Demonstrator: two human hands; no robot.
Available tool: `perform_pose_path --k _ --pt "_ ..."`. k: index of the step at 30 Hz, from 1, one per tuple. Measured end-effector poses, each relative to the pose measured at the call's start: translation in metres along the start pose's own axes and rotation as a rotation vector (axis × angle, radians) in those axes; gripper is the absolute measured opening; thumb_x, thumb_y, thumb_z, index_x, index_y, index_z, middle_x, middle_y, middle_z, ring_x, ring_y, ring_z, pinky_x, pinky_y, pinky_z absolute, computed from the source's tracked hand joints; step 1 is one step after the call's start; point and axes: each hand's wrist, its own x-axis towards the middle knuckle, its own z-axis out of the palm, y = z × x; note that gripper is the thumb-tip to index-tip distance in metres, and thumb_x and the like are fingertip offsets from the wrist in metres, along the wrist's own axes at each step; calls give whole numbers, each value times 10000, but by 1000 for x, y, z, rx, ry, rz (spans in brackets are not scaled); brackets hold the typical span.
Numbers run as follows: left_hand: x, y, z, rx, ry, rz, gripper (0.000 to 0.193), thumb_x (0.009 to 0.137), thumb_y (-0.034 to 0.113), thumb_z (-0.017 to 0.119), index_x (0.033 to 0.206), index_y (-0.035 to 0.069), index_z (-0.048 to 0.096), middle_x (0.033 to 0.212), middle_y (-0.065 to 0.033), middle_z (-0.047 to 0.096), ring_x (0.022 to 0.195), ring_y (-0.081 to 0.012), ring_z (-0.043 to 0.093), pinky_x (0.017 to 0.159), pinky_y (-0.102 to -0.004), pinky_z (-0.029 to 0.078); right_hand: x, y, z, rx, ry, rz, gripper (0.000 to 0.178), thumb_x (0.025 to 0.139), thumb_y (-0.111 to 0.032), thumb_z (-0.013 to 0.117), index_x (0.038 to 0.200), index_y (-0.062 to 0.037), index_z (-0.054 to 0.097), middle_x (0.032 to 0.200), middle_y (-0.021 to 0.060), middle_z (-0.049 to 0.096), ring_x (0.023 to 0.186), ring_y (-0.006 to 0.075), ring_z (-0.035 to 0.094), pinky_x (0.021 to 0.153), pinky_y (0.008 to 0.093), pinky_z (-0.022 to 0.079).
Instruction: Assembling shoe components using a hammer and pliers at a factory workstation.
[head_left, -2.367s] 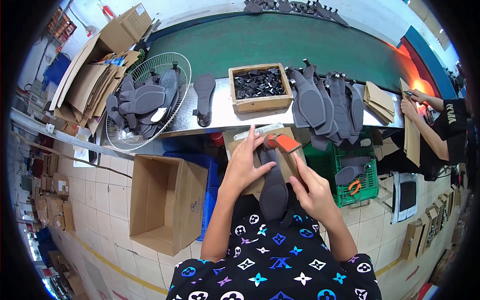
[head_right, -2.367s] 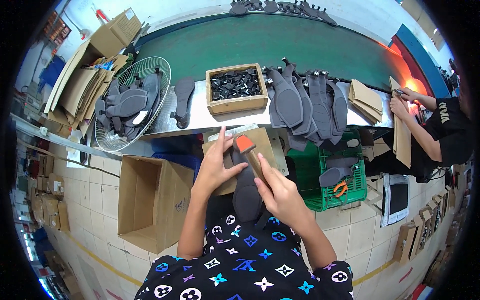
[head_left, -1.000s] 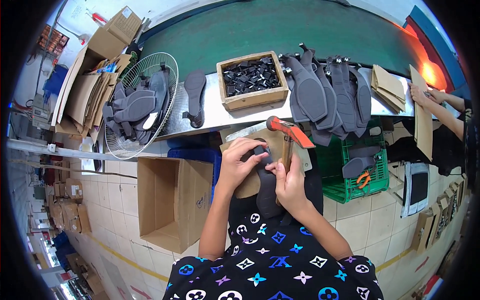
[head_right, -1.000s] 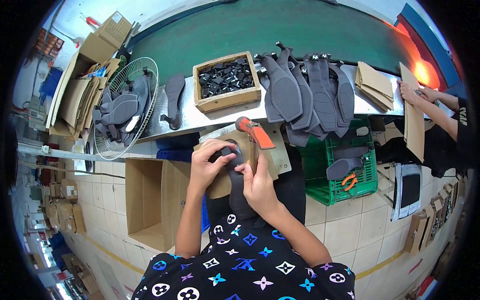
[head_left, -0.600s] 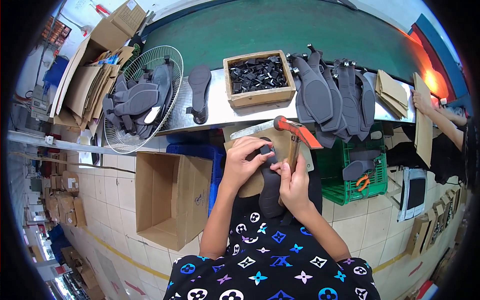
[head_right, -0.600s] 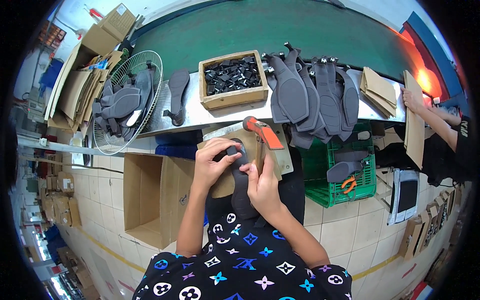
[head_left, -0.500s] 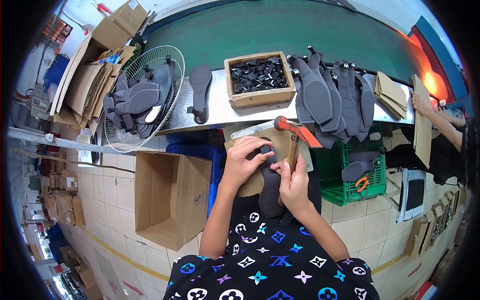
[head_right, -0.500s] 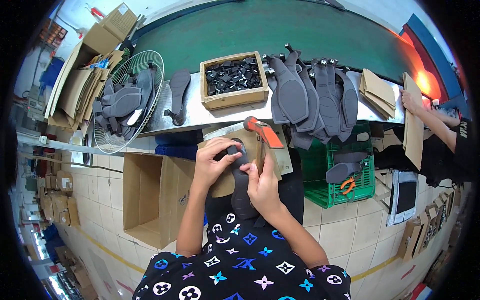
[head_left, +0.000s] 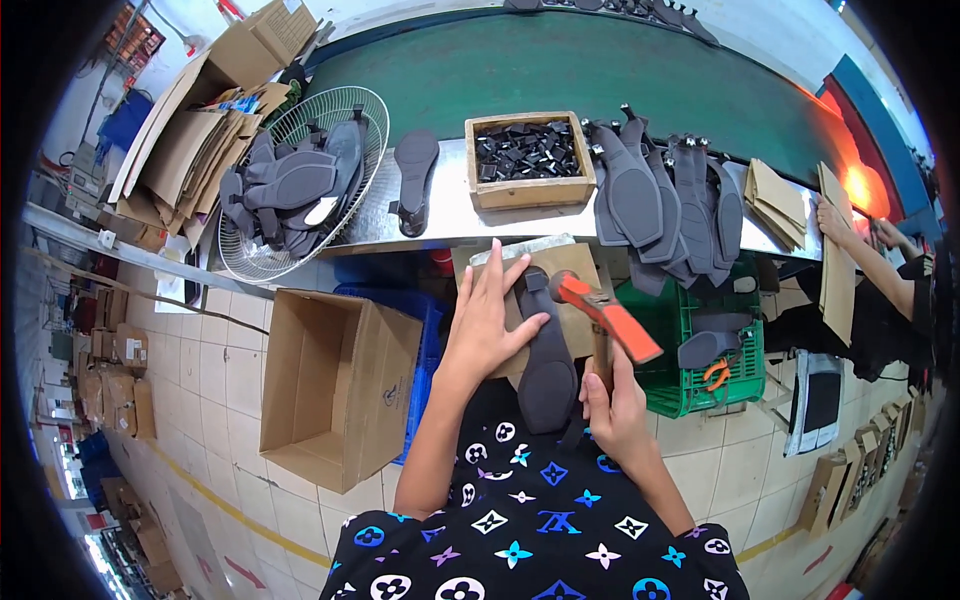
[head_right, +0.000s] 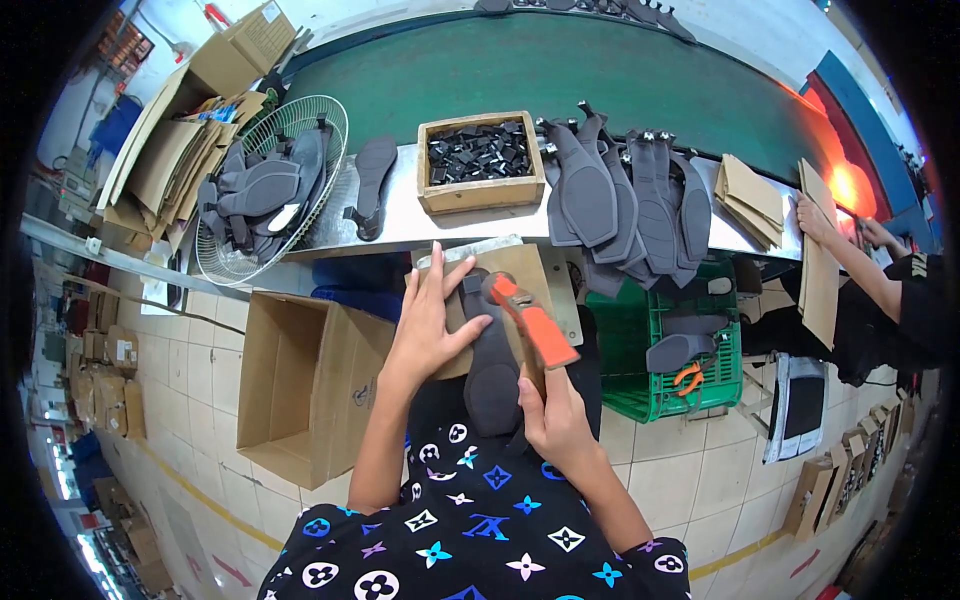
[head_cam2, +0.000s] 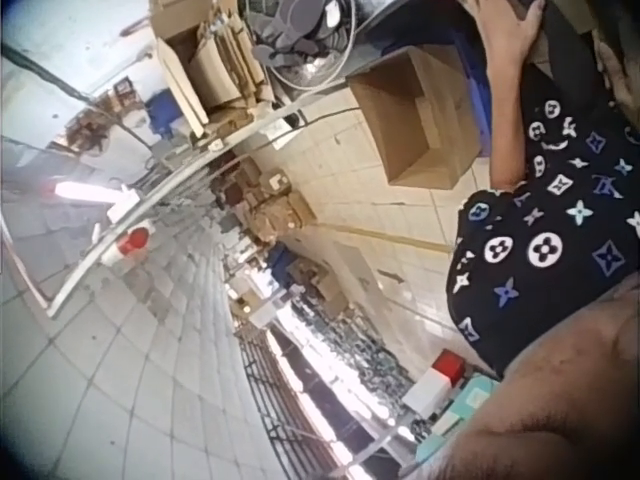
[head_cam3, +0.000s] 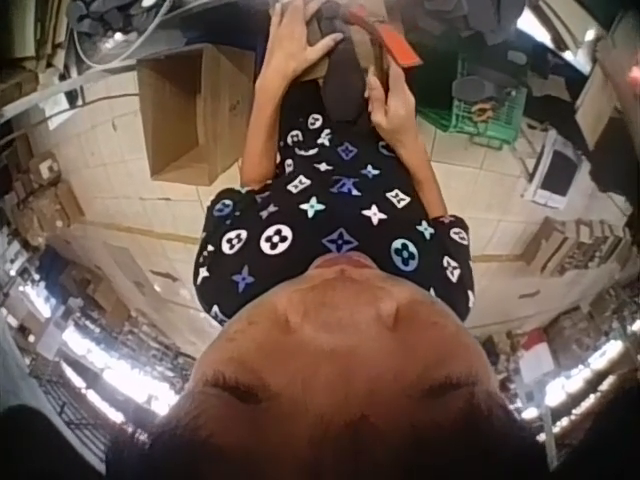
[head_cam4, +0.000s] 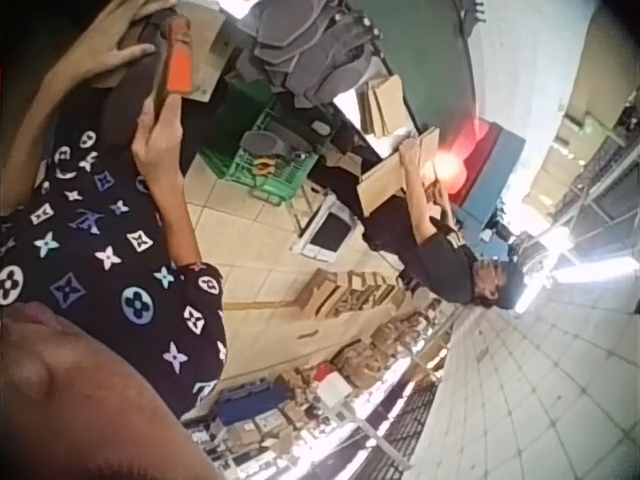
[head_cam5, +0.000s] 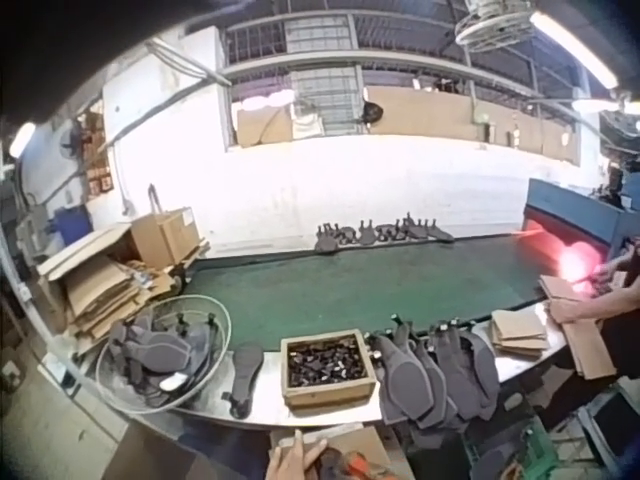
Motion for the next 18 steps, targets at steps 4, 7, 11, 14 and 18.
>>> perform_pose_path --k 4,7,11,14,18 --pt "1 -3 1 97 -27 25 1042 830 441 734 1579 30 138 1545 -99 431 1468 -317 314 1227 -519 129 12 -19 -11 -175 21 -285 374 970 -15 555 1310 103 452 956 236 615 816 396 641 698 401 522" --pt "-2 -9 3 21 -21 -15 865 857 493 696 1556 153 318 1624 -176 229 1468 -290 316 1228 -506 134 17 -46 -35 -366 -51 -521 468 990 -93 547 1401 85 410 914 114 585 741 195 601 689 297 495" --pt "-3 -10 4 26 -27 -12 933 843 494 710 1571 120 263 1611 -179 260 1470 -292 314 1228 -519 119 5 -99 -35 279 164 -565 540 982 -135 582 1422 61 336 832 113 546 588 198 569 517 314 464" --pt "-2 -7 5 -49 -29 -44 977 841 487 717 1581 94 215 1599 -180 290 1474 -289 311 1225 -535 110 22 -54 -19 -439 62 -519 504 967 -111 593 1396 63 394 873 240 607 679 372 641 576 377 511" --pt "-4 -11 7 30 -45 -40 1014 832 498 723 1587 84 187 1601 -176 289 1482 -305 291 1223 -545 94 36 -50 -16 -277 7 -415 412 942 -23 594 1322 80 473 1054 332 643 874 488 658 705 472 549"
